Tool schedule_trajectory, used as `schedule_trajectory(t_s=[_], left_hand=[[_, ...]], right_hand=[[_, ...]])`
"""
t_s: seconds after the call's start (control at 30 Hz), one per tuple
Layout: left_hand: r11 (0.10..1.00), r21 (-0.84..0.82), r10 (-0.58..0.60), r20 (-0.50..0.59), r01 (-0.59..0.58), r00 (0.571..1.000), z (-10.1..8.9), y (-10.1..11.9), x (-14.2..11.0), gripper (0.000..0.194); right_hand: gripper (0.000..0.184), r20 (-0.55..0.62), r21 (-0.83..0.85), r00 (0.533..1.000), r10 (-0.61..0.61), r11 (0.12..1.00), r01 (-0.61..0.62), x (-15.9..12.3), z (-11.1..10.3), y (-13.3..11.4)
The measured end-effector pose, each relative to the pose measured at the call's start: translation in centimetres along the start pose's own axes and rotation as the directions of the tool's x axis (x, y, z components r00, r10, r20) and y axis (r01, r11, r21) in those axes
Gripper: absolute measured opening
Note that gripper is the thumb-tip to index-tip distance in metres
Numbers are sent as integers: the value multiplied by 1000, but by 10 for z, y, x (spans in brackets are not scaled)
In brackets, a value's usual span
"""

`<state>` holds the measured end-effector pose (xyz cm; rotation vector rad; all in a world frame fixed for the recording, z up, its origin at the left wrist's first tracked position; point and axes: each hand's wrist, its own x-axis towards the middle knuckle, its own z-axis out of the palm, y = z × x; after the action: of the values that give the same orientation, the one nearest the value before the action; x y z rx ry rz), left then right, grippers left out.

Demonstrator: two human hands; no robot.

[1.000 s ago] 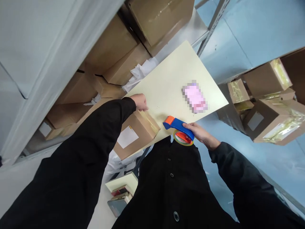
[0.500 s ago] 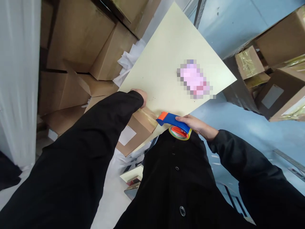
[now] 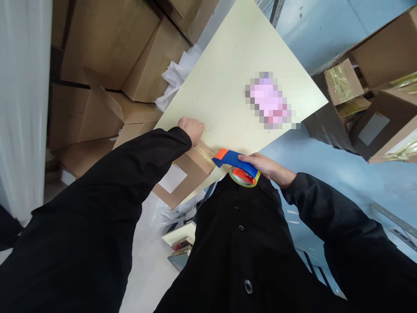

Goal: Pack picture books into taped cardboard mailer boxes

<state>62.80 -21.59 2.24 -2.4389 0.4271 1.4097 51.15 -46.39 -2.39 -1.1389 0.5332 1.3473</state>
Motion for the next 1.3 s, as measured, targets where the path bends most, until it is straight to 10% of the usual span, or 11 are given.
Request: schedule_trajectory(t_s=[0.4,0.77,1.03,1.17,1.3], left_hand=[[1000,24,-13,-118,16,993,7,-21,-19,96],[980,-12,-200,-112,200,973,21,-61,-10,91],[952,-105,280,-91,-288,956,12,-55,-70,79],[871,-84,482,-57,-485,874,43,-40,-107,88],[872,12,475,-262,-490,840,83,-50,-104,97]], right_hand=[[41,-41,45,999,-7,999,9,-5,7,3],[41,-42,73,998,-52,996,55,-1,13,17],[38,-71,66,997,-39,997,44,-3,16,11],[38,-104,44,994,-44,998,49,-2,13,6],[37,-120,18,992,-38,999,41,0,9,-2]])
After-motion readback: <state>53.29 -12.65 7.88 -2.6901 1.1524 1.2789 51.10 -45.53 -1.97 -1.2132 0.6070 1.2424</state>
